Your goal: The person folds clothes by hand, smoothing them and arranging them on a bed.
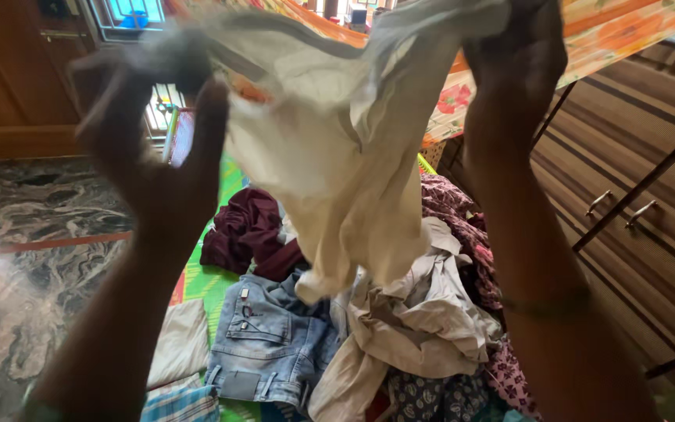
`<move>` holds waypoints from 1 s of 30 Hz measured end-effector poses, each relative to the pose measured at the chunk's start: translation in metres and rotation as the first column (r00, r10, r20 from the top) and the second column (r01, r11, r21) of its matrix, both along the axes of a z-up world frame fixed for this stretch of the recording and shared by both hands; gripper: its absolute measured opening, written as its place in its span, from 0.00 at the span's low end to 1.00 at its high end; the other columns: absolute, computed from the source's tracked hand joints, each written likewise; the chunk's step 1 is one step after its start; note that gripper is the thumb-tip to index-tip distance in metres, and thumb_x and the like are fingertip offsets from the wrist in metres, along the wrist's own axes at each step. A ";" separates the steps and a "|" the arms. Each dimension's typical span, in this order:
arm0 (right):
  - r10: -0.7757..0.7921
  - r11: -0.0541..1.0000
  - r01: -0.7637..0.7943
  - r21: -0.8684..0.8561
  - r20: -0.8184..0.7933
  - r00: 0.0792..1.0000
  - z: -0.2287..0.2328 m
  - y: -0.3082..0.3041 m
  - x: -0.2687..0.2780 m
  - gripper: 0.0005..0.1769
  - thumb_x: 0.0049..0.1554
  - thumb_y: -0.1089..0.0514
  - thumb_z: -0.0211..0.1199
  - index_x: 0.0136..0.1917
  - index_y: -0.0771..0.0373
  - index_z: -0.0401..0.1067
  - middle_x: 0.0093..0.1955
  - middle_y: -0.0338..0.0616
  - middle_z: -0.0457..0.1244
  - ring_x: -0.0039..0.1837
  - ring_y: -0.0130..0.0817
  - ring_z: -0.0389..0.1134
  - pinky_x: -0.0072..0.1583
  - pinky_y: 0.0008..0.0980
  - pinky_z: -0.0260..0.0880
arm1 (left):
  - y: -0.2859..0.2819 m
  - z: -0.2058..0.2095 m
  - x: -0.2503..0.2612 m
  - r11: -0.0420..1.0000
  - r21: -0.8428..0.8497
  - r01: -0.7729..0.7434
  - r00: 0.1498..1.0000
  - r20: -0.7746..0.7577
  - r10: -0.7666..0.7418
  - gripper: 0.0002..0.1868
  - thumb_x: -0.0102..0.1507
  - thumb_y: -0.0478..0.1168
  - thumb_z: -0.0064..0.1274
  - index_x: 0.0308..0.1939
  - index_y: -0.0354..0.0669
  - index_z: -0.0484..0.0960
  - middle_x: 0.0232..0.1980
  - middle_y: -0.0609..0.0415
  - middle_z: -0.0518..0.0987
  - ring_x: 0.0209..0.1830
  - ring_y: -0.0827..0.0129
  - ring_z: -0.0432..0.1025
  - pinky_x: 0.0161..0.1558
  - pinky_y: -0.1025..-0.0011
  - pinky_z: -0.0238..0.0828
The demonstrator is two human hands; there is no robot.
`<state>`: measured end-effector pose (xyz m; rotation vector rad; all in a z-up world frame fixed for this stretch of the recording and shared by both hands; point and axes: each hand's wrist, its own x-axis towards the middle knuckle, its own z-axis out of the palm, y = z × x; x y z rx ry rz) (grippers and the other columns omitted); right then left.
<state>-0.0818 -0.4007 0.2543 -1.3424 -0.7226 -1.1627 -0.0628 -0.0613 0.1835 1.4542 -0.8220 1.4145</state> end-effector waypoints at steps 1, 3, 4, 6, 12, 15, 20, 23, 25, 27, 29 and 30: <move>-0.042 0.997 0.040 -0.063 -0.033 0.999 -0.014 0.005 -0.020 0.06 0.61 0.64 0.63 0.52 0.62 0.69 0.48 0.33 0.62 0.52 0.24 0.63 0.58 0.26 0.65 | 0.015 -0.013 -0.015 0.961 0.014 0.276 0.951 -0.148 -0.271 0.07 0.69 0.33 0.62 0.45 0.31 0.82 0.40 0.48 0.81 0.39 0.68 0.74 0.44 0.71 0.68; -0.105 0.979 0.055 -0.198 -0.255 0.961 -0.056 0.018 -0.048 0.11 0.60 0.63 0.64 0.56 0.65 0.71 0.52 0.37 0.66 0.53 0.26 0.67 0.58 0.27 0.70 | 0.035 -0.042 -0.027 0.713 -0.105 0.693 0.589 -0.489 -0.643 0.08 0.71 0.35 0.60 0.39 0.33 0.84 0.34 0.52 0.83 0.31 0.74 0.75 0.36 0.75 0.70; -0.188 0.942 0.031 -0.334 -0.451 0.872 -0.076 0.020 -0.058 0.17 0.59 0.62 0.66 0.61 0.67 0.73 0.56 0.41 0.70 0.55 0.27 0.72 0.57 0.27 0.75 | 0.041 -0.060 -0.028 0.574 -0.223 0.788 0.321 -0.647 -0.692 0.08 0.69 0.36 0.59 0.38 0.34 0.85 0.32 0.53 0.84 0.30 0.77 0.76 0.34 0.77 0.72; -0.024 0.654 -0.694 -0.303 -0.924 0.381 -0.113 0.021 -0.069 0.26 0.53 0.60 0.69 0.65 0.65 0.74 0.58 0.46 0.71 0.56 0.28 0.72 0.58 0.29 0.73 | 0.044 -0.096 -0.019 0.564 -0.280 0.777 0.136 -0.800 -0.584 0.07 0.61 0.36 0.60 0.40 0.36 0.84 0.32 0.55 0.84 0.31 0.78 0.77 0.33 0.76 0.74; -0.334 0.622 -0.644 -0.446 -0.894 0.297 -0.214 -0.012 0.000 0.20 0.55 0.54 0.69 0.58 0.63 0.76 0.48 0.42 0.72 0.51 0.27 0.71 0.55 0.29 0.72 | 0.027 -0.167 0.034 0.899 -0.112 0.424 0.364 -0.888 -0.282 0.10 0.61 0.40 0.64 0.38 0.35 0.84 0.31 0.53 0.85 0.29 0.75 0.78 0.32 0.73 0.75; -0.624 0.560 -0.467 -0.685 -0.719 0.306 -0.249 -0.057 0.057 0.19 0.53 0.51 0.70 0.55 0.63 0.79 0.49 0.43 0.74 0.51 0.32 0.73 0.55 0.33 0.72 | 0.015 -0.158 0.068 0.853 0.091 0.515 0.354 -0.928 -0.114 0.07 0.60 0.39 0.63 0.35 0.37 0.86 0.29 0.54 0.86 0.27 0.75 0.78 0.30 0.73 0.75; -0.869 0.310 -0.355 -0.882 -0.414 0.271 -0.284 -0.082 0.095 0.22 0.51 0.51 0.72 0.58 0.58 0.76 0.58 0.47 0.70 0.60 0.43 0.69 0.61 0.41 0.70 | -0.040 -0.132 0.120 0.537 0.597 0.596 0.521 -0.796 0.307 0.11 0.53 0.43 0.69 0.35 0.41 0.87 0.32 0.52 0.87 0.30 0.67 0.81 0.36 0.68 0.76; -0.886 0.350 -0.178 -0.920 -0.387 0.257 -0.295 -0.074 0.098 0.22 0.51 0.51 0.72 0.58 0.56 0.75 0.61 0.48 0.67 0.65 0.47 0.66 0.64 0.45 0.67 | -0.078 -0.150 0.134 0.587 0.580 0.565 0.541 -0.797 0.267 0.11 0.54 0.45 0.67 0.35 0.44 0.87 0.34 0.52 0.87 0.32 0.65 0.82 0.37 0.67 0.77; -0.887 0.398 -0.056 -0.916 -0.400 0.230 -0.297 -0.063 0.110 0.20 0.52 0.49 0.72 0.57 0.56 0.76 0.62 0.47 0.67 0.67 0.46 0.66 0.65 0.45 0.66 | -0.099 -0.173 0.135 0.597 0.545 0.588 0.521 -0.820 0.236 0.11 0.54 0.44 0.66 0.36 0.45 0.87 0.34 0.53 0.87 0.33 0.65 0.82 0.38 0.67 0.78; -0.885 0.465 -0.027 -0.885 -0.465 0.031 -0.303 -0.056 0.122 0.19 0.52 0.45 0.72 0.54 0.53 0.80 0.69 0.40 0.65 0.73 0.41 0.63 0.69 0.39 0.65 | -0.112 -0.200 0.136 0.609 0.502 0.615 0.490 -0.848 0.204 0.10 0.54 0.43 0.66 0.36 0.45 0.87 0.35 0.54 0.87 0.33 0.65 0.82 0.39 0.68 0.78; -0.927 0.358 -0.127 -0.925 -0.368 0.070 -0.315 -0.053 0.134 0.20 0.52 0.42 0.71 0.56 0.49 0.81 0.75 0.39 0.57 0.77 0.43 0.53 0.72 0.47 0.56 | -0.115 -0.225 0.137 0.653 0.363 0.665 0.321 -0.928 0.188 0.11 0.55 0.44 0.66 0.36 0.42 0.86 0.34 0.52 0.88 0.35 0.67 0.85 0.39 0.69 0.80; -0.954 0.243 -0.219 -0.945 -0.273 0.124 -0.324 -0.054 0.139 0.20 0.53 0.39 0.71 0.57 0.45 0.82 0.82 0.37 0.49 0.82 0.44 0.43 0.74 0.54 0.47 | -0.115 -0.236 0.140 0.652 0.358 0.668 0.315 -0.930 0.189 0.11 0.55 0.44 0.66 0.36 0.42 0.86 0.34 0.52 0.88 0.35 0.67 0.85 0.39 0.69 0.80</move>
